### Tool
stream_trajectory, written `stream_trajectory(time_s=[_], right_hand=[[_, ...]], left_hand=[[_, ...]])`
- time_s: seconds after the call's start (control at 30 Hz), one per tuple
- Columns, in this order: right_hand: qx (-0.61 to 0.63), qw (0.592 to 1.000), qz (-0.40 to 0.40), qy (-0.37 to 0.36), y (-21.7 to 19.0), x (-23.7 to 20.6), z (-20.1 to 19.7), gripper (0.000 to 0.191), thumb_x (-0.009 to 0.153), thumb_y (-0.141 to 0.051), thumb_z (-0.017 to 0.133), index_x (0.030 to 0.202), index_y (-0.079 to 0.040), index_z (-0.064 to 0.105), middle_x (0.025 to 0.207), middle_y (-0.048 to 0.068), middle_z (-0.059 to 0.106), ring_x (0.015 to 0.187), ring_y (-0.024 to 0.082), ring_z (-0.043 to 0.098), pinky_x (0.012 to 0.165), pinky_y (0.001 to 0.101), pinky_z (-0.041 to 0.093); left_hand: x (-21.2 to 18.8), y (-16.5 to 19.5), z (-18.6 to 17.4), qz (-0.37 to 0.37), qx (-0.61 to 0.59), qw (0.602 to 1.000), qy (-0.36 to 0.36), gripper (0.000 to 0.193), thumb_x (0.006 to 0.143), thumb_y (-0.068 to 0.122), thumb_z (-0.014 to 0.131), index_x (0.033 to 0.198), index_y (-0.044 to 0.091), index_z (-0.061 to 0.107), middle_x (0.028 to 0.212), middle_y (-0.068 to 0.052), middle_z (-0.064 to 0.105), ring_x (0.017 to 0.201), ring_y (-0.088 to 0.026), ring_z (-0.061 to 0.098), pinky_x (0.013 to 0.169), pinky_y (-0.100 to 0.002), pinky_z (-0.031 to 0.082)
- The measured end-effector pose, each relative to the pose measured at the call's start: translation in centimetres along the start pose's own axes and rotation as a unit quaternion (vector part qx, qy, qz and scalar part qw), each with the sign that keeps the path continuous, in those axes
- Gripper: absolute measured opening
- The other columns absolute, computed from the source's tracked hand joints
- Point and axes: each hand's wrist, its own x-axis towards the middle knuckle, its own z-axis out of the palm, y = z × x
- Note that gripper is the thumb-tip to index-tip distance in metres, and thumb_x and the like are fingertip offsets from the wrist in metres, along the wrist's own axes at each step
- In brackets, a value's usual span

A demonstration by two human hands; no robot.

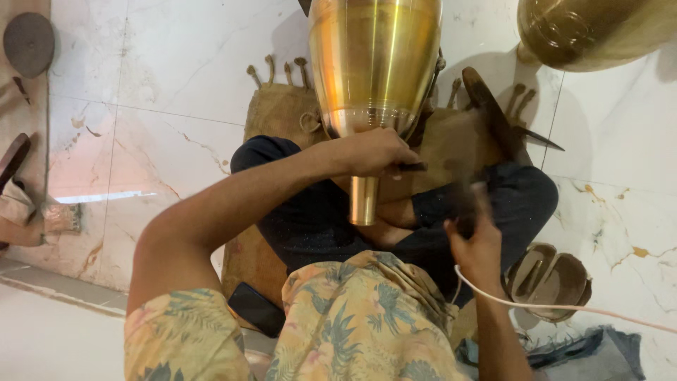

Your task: The person sits on the floor with a large brass vessel held between their legs and engraves decorative patterns into its surface, holding a chisel against the metal and striking it with a wooden mallet. They reposition the chisel repeatedly around the vessel's body and neck, then rotate the vessel to continue working on a new section.

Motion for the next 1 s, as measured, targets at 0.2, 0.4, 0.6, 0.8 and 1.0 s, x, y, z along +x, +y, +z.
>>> stream_trajectory(time_s=[0.2, 0.4, 0.6, 0.8, 1.0], right_hand=[[-0.139, 0.98, -0.133, 0.052, 0.1, -3.8, 2.1, 0.089, 0.087, -0.009, 0.083, 0.163, -0.012, 0.037, 0.111, 0.022, 0.07, 0.089, 0.037, 0.074, 0.074, 0.043, 0.055], [-0.061, 0.996, -0.01, 0.056, -0.8, -4.1, 2.6, 0.085, 0.091, -0.013, 0.079, 0.164, -0.01, 0.035, 0.093, 0.018, 0.07, 0.082, 0.03, 0.071, 0.073, 0.0436, 0.056], [-0.122, 0.99, -0.045, 0.06, -1.8, -2.6, 0.9, 0.077, 0.095, -0.014, 0.077, 0.164, -0.019, 0.041, 0.102, 0.021, 0.073, 0.088, 0.033, 0.074, 0.076, 0.0426, 0.057], [-0.135, 0.983, -0.121, 0.02, -3.0, 0.6, 0.2, 0.092, 0.087, -0.01, 0.08, 0.167, -0.012, 0.034, 0.105, 0.022, 0.072, 0.093, 0.04, 0.071, 0.076, 0.0465, 0.056], [-0.041, 0.999, -0.027, 0.015, -2.6, 1.7, 0.7, 0.089, 0.089, -0.007, 0.077, 0.166, -0.014, 0.032, 0.095, 0.018, 0.073, 0.082, 0.028, 0.074, 0.076, 0.0427, 0.058]], left_hand=[[0.7, 0.0, -0.6, 0.034, -0.012, 0.996, -0.08, 0.048, 0.078, 0.011, 0.081, 0.124, 0.005, 0.071, 0.095, -0.017, 0.075, 0.087, -0.037, 0.072, 0.076, -0.047, 0.055], [-0.6, -0.4, -0.8, 0.07, -0.033, 0.996, -0.038, 0.044, 0.08, 0.01, 0.081, 0.122, 0.002, 0.07, 0.102, -0.017, 0.075, 0.091, -0.037, 0.072, 0.079, -0.046, 0.055], [-2.1, -0.5, -0.5, 0.061, -0.063, 0.995, 0.039, 0.039, 0.085, 0.008, 0.076, 0.122, 0.0, 0.069, 0.109, -0.017, 0.074, 0.099, -0.035, 0.072, 0.086, -0.045, 0.056], [-2.0, 0.1, 0.0, -0.016, 0.018, 0.993, 0.117, 0.056, 0.085, 0.013, 0.078, 0.136, 0.002, 0.056, 0.122, -0.016, 0.066, 0.114, -0.038, 0.064, 0.096, -0.049, 0.051], [-1.8, 0.2, 0.0, -0.044, 0.042, 0.996, 0.059, 0.052, 0.087, 0.018, 0.078, 0.135, 0.009, 0.059, 0.118, -0.013, 0.067, 0.11, -0.038, 0.065, 0.093, -0.05, 0.051]])
